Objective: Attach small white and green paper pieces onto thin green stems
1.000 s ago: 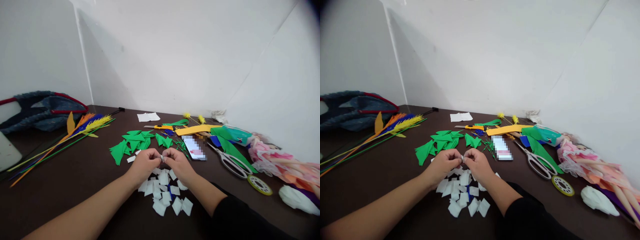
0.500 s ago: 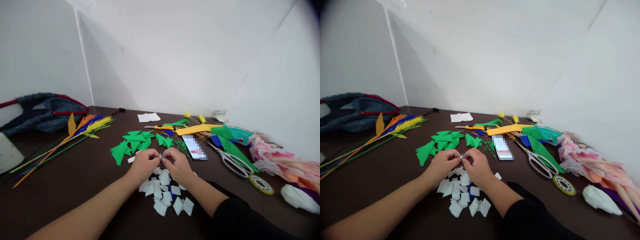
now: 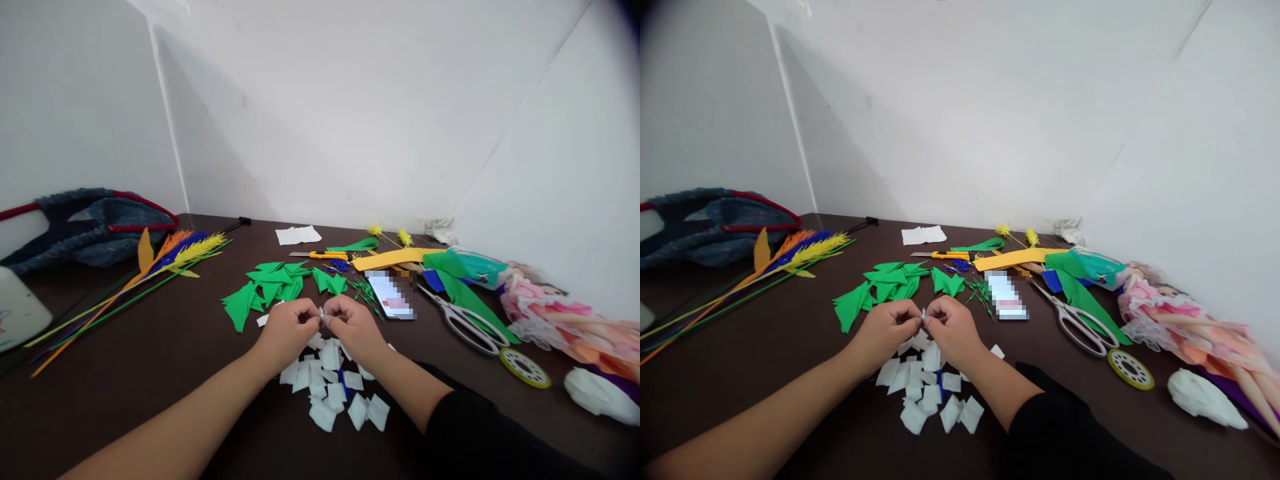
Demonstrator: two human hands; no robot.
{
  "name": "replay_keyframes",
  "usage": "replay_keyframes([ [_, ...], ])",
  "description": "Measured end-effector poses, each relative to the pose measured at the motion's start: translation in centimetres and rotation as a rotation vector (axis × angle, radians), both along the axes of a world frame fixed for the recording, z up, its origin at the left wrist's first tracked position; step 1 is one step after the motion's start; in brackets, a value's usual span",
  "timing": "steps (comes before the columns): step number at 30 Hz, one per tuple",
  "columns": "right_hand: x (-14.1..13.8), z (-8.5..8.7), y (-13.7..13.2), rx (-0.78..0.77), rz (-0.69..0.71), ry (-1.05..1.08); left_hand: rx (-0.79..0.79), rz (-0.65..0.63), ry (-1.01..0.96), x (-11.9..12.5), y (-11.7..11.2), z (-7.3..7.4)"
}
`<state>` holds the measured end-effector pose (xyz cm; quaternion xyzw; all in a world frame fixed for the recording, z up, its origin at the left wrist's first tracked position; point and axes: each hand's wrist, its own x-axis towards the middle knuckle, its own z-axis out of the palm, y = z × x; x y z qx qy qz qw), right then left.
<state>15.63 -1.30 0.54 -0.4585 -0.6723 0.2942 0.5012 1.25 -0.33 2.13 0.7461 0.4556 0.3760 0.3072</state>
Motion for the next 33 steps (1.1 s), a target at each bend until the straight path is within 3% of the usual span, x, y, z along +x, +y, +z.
replay_keyframes([
  [5,0.02,-0.41,0.42,-0.131,0.061,0.152,-0.120,-0.024,-0.114,-0.23,0.14,-0.11],
  [11,0.24,0.05,0.23,0.095,0.039,-0.047,-0.193,-0.048,-0.196,-0.20,0.09,-0.19],
  [17,0.20,-0.02,0.00,0.202,0.048,-0.129,-0.164,-0.016,-0.188,0.00,0.24,-0.43],
  [23,0.22,0.13,-0.07,0.085,0.061,0.004,-0.145,-0.023,-0.168,0.18,0.18,-0.38],
  [33,0.39,0.38,-0.06,0.021,0.007,0.056,0.038,-0.041,-0.053,0.48,0.34,-0.71],
])
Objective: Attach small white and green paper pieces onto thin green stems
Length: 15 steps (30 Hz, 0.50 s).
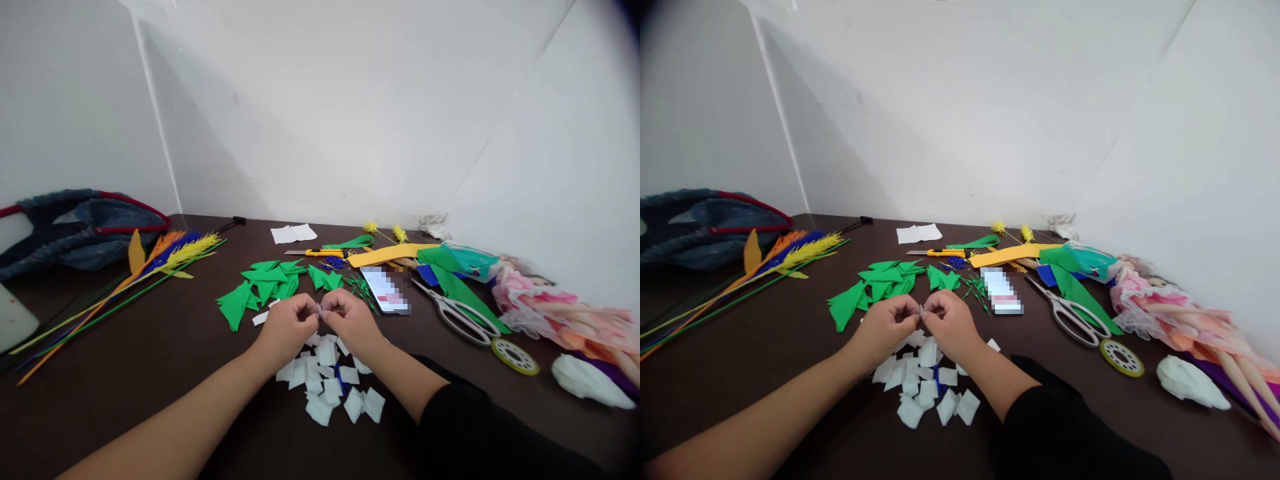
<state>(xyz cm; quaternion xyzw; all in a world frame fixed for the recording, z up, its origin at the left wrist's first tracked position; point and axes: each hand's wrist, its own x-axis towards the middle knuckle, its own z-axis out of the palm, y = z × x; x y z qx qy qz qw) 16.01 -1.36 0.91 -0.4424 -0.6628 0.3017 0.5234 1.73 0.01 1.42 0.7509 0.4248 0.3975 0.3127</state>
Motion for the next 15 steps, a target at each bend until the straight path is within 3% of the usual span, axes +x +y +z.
replay_keyframes([
  [6,0.65,-0.34,0.31,-0.126,0.005,0.150,-0.057,0.009,-0.021,0.03,-0.07,0.10],
  [15,0.38,0.10,-0.02,-0.167,0.013,0.112,-0.079,0.024,-0.029,0.22,-0.18,0.62],
])
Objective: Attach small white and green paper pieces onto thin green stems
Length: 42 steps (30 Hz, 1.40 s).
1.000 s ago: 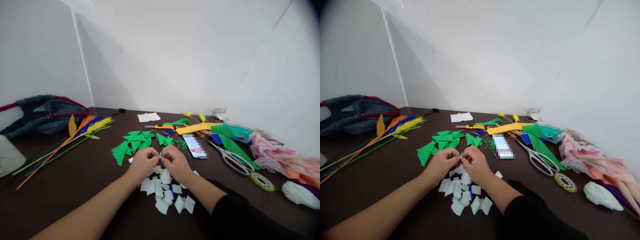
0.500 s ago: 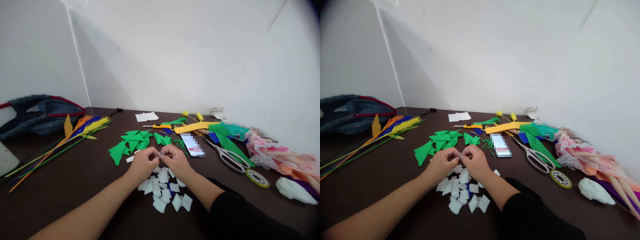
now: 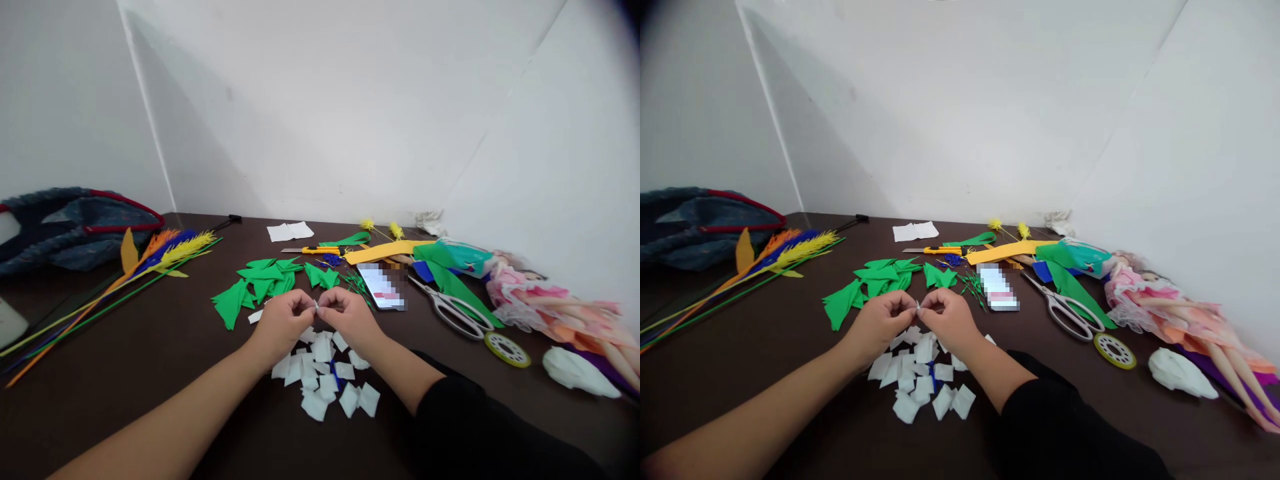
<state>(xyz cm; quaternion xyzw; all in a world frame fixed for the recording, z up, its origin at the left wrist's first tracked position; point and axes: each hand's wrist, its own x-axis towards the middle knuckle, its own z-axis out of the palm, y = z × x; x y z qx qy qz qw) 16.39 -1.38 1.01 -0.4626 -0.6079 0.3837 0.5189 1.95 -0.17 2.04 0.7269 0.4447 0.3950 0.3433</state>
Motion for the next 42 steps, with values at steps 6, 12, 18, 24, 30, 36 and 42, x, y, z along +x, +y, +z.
replay_keyframes([
  [6,0.0,0.0,0.1,-0.018,0.017,0.070,-0.001,-0.012,0.002,0.1,0.0,0.0],
  [12,0.3,-0.3,0.4,-0.140,0.066,0.334,-0.044,0.039,0.059,0.1,0.3,0.1],
  [18,0.7,-0.3,0.9,-0.201,-0.023,0.427,-0.023,0.083,0.256,-0.6,1.6,-0.9],
  [24,0.4,-0.2,0.9,-0.189,-0.092,0.328,0.119,0.031,0.283,-1.0,1.9,-1.2],
  [30,0.2,-0.2,0.8,-0.126,-0.096,0.268,0.162,-0.059,0.166,-0.7,0.8,-0.3],
  [36,0.4,-0.7,1.5,-0.103,-0.140,0.182,0.209,0.036,0.296,-1.1,1.5,-0.5],
  [42,0.3,-1.3,1.8,0.009,-0.210,-0.135,0.105,0.017,0.174,-1.2,1.7,-0.7],
])
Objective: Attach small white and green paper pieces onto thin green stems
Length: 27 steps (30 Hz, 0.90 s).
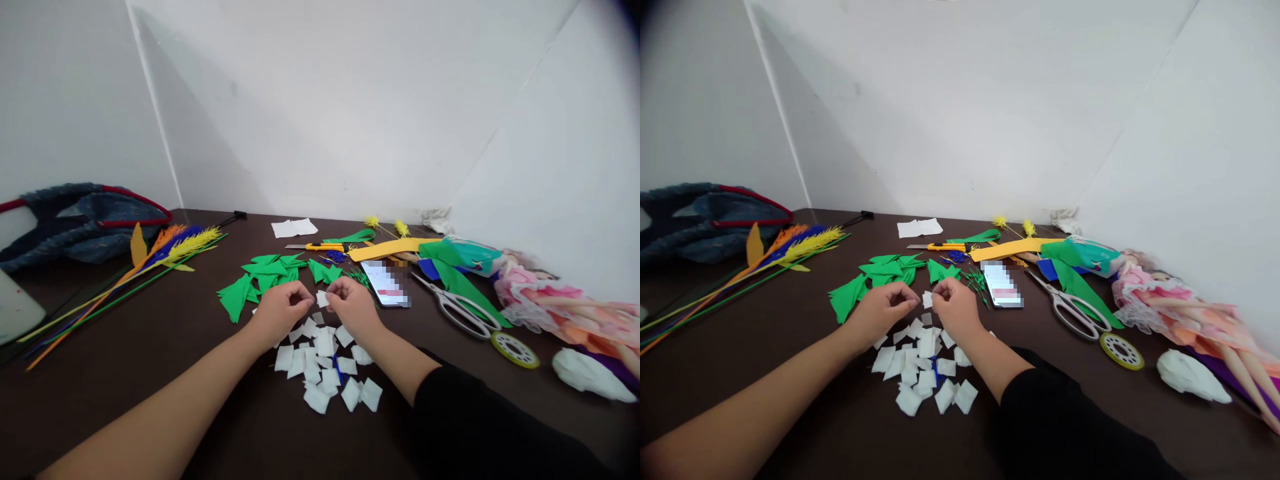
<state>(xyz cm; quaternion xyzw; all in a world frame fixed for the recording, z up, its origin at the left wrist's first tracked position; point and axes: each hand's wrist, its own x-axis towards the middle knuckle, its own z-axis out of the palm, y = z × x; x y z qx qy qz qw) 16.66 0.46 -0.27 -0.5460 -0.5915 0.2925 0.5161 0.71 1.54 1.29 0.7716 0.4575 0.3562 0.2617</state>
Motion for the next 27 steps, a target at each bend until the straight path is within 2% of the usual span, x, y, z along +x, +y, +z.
replay_keyframes([
  [6,-0.1,0.1,-0.1,0.094,-0.015,-0.261,0.023,-0.034,-0.045,0.2,-0.1,-0.3],
  [13,0.6,-0.9,0.9,0.102,0.231,-0.708,0.142,0.033,0.155,-0.3,0.4,-0.6],
  [17,1.1,-0.6,0.8,0.138,0.255,-0.722,0.145,0.049,0.206,-0.5,0.5,-0.6],
  [22,1.6,-0.2,0.6,0.165,0.371,-0.801,0.131,0.054,0.215,-0.6,0.5,-0.6],
  [27,1.3,-0.5,1.0,0.142,0.302,-0.954,0.089,0.019,0.178,-0.3,0.2,-0.3],
])
